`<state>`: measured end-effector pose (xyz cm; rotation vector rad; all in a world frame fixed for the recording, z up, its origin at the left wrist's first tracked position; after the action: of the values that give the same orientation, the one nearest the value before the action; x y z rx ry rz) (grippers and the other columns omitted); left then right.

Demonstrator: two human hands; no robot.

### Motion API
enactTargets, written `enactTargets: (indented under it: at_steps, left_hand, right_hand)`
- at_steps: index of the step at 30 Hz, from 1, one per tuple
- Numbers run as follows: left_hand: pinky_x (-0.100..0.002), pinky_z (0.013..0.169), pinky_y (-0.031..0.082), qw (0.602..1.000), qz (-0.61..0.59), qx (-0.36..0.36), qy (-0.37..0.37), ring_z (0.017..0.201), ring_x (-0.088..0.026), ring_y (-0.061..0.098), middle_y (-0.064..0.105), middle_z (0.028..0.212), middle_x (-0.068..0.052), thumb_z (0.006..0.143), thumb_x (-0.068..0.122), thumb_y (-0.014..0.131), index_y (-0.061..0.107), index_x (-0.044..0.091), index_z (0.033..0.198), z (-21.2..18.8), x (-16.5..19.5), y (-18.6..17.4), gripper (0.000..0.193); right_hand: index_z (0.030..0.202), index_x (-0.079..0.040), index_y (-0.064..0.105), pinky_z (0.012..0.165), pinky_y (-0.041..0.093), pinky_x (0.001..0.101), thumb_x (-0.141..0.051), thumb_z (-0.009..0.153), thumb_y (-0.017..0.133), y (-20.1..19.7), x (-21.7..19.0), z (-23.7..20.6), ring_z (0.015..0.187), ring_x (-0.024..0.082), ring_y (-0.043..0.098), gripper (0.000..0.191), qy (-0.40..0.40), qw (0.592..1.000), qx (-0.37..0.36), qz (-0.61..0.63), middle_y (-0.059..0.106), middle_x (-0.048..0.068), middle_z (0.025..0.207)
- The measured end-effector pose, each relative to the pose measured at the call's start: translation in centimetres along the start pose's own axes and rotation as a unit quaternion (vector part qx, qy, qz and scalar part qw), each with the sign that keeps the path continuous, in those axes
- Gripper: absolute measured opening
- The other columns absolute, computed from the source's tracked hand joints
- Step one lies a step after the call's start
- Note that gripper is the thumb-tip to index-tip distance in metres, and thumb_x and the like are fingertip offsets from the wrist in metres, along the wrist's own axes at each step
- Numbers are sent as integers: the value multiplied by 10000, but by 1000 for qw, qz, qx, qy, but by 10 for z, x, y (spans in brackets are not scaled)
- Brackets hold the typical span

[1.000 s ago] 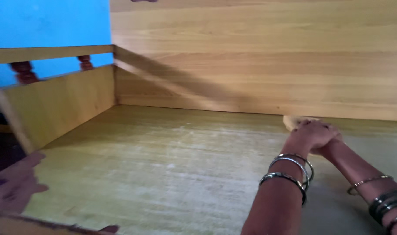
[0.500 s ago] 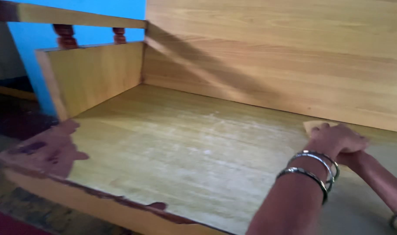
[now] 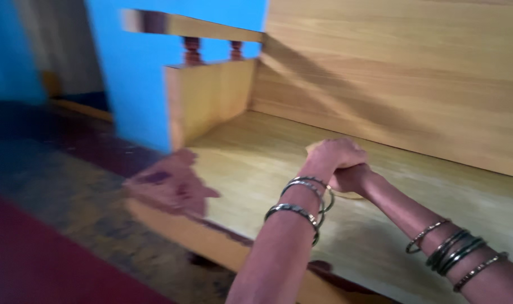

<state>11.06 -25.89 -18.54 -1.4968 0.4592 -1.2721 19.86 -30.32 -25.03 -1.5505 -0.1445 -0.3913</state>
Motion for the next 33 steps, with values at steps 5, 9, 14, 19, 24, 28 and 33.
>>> enactTargets:
  at_steps: [5, 9, 14, 19, 24, 28, 33]
  left_hand:
    - [-421, 1156, 402, 989, 26, 137, 47, 1352, -271, 551, 583, 1471, -56, 955, 490, 408, 642, 256, 1371, 3, -81, -3, 531]
    - [-432, 1167, 432, 967, 210, 99, 108, 1439, -264, 514, 565, 1532, -23, 964, 412, 384, 652, 233, 1384, 27, -86, 11, 529]
    - [-466, 1219, 328, 998, 17, 63, 19, 1446, -323, 458, 455, 1596, -102, 1027, 491, 334, 541, 129, 1490, 45, -55, 21, 623]
    - [-545, 1129, 376, 997, -63, 25, -25, 1430, -309, 430, 497, 1529, -62, 919, 512, 413, 627, 189, 1387, 50, -40, 14, 607]
    - [-482, 1097, 427, 997, 18, -36, -66, 1286, -273, 622, 701, 1357, -55, 836, 630, 502, 720, 199, 1286, 96, -33, -12, 660]
    - [-477, 1015, 498, 993, 85, -77, -24, 1204, -270, 672, 727, 1298, -66, 798, 628, 556, 738, 207, 1257, 129, -62, -28, 649]
    - [-362, 908, 644, 983, 147, -103, 45, 1051, -213, 752, 788, 1140, -44, 709, 559, 636, 825, 199, 1122, 139, -90, -39, 579]
  right_hand:
    - [1350, -257, 522, 1211, 331, 373, -483, 1038, 341, -27, -47, 49, 1335, 198, 509, 425, -51, 997, -42, -46, 544, -12, 1462]
    - [1358, -234, 514, 1194, 351, 358, -460, 1028, 374, -23, -39, 63, 1326, 195, 516, 423, -34, 999, -17, -10, 543, 17, 1453]
    - [1351, -224, 520, 1181, 361, 361, -449, 1027, 382, -6, -1, 66, 1314, 198, 524, 418, 0, 1000, -16, 3, 550, 22, 1440]
    - [1345, -215, 525, 1169, 371, 363, -438, 1025, 390, 0, 34, 77, 1302, 200, 531, 412, 23, 999, -3, 28, 557, 27, 1427]
    - [1338, -206, 530, 1157, 382, 366, -427, 1024, 397, 3, 40, 89, 1290, 203, 539, 407, 28, 999, 4, 41, 564, 32, 1414]
    - [1333, -198, 534, 1147, 390, 368, -419, 1023, 403, 12, 28, 102, 1280, 205, 545, 402, 23, 998, 11, 57, 569, 36, 1403]
    - [1326, -189, 539, 1135, 400, 371, -408, 1021, 411, 18, 10, 123, 1268, 207, 553, 397, 11, 997, 24, 71, 576, 41, 1390]
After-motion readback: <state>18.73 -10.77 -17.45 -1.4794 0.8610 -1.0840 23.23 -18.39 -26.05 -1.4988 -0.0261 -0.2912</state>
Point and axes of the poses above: each hand's wrist, its own z-axis towards the middle knuckle, its own y-axis out of the palm, x = y × z, the point moved 1 cm from there along z, towards the middle knuckle
